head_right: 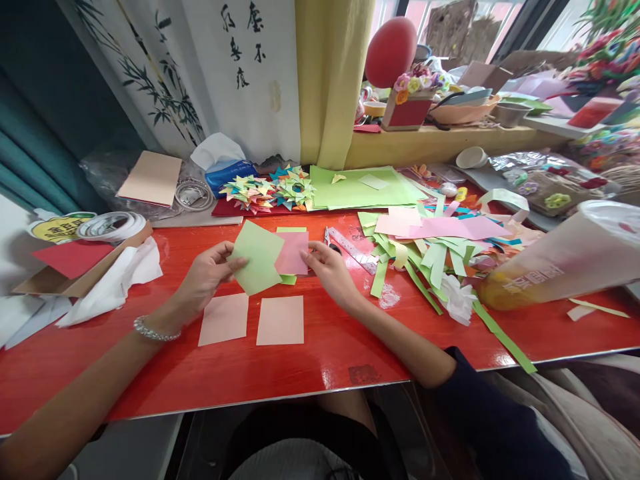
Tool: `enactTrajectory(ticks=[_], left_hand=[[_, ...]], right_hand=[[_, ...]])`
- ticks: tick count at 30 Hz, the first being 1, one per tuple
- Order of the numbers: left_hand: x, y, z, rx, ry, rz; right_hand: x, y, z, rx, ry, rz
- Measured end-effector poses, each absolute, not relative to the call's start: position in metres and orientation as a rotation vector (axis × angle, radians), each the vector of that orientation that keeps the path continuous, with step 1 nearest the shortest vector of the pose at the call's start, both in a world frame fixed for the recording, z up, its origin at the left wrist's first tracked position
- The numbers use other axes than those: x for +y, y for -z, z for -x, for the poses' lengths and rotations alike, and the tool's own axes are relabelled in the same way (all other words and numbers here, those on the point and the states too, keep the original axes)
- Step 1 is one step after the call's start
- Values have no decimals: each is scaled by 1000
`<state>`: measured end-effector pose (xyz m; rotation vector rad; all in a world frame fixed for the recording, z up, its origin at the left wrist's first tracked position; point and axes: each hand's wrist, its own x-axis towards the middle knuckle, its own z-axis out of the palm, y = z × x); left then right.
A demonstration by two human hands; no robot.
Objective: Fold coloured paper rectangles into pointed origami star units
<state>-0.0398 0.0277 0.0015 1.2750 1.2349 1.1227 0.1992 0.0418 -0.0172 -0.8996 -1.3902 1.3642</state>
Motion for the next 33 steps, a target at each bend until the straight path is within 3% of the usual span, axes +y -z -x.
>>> enactTrajectory(ticks=[5,9,15,19,22,26,30,33], left_hand=[[17,1,22,1299,-1019,-1390],[17,-9,26,1381,-739,-1586],[14,-40,61,1452,144,-2027],[14,-38,64,1385,309,-2095],[18,-34,68,1289,266,-2109],[25,-38,78,1268,-45,-1954],[31,-35,68,1297,-650,-1668],[41,-25,46,1239,-767,-1533]], right_hand=[[30,9,-188,-1388,-1636,760],[35,11,-190,-1448,-1521,847],[61,21,-215,-1443,-936,997],[75,29,-222,-2102,-341,775],[80,38,-217,-2562,-151,664],[77,44,-210,-2717,-157,760],[73,42,-208,-2592,-196,857],[72,39,-208,-2256,-290,1087]])
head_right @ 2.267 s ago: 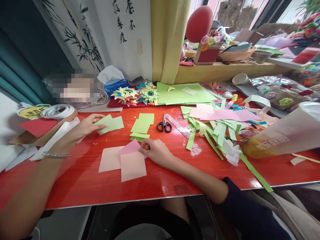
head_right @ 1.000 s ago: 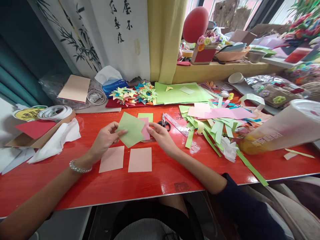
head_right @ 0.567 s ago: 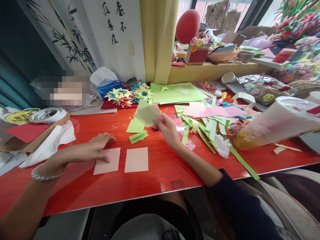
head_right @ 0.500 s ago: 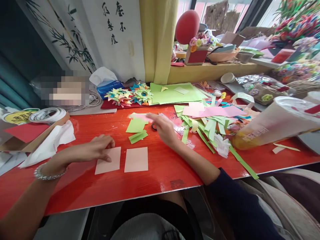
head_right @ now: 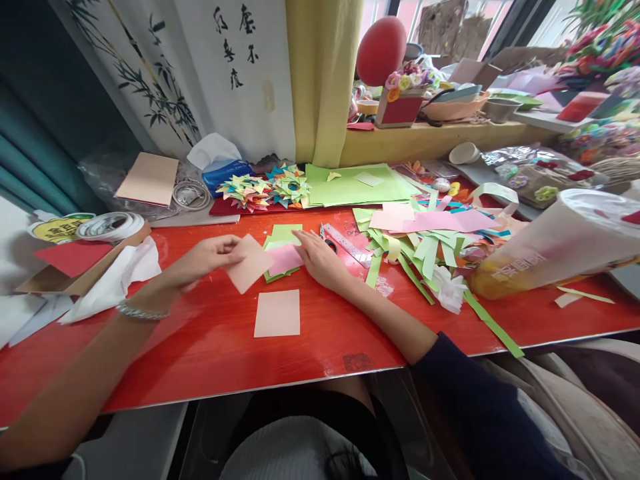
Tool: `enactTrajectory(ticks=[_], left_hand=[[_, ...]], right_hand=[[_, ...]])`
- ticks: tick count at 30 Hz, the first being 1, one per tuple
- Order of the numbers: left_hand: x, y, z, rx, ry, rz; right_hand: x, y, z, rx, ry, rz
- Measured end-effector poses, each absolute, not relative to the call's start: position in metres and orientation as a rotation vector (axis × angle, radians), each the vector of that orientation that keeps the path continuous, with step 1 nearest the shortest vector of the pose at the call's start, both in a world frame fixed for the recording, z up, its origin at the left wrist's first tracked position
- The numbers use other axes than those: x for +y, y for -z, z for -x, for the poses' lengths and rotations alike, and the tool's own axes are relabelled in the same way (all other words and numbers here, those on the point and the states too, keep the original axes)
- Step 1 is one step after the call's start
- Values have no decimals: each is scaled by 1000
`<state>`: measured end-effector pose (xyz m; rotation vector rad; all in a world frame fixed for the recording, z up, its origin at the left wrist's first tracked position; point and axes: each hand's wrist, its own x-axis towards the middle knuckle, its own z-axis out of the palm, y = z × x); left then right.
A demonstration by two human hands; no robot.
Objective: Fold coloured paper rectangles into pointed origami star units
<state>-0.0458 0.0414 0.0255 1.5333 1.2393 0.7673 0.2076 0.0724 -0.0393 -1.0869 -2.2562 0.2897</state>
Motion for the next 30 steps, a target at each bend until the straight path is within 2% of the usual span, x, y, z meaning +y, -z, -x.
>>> enactTrajectory(ticks=[4,8,11,15,23,26,30], left_hand=[[75,-23,29,1276,-716,-1602],[121,-28,33,1338,-824,-1795],[148,-24,28,1295,-714,-1864],[173,-9,11,1295,-505,-1954],[180,1,6,1266,-333,-2032],[178,0,10,1253,-387,-2043],[175,-11,29,1313,-680,-2002]], right_hand=[[69,37,-210,-2087,-243,1100],[65,36,-211,-2376,16,782],[63,36,-209,-2590,139,578],[63,36,-208,-2678,160,492],[63,40,-209,-2715,141,552],[64,40,-210,-2715,106,522],[64,40,-210,-2680,79,492]])
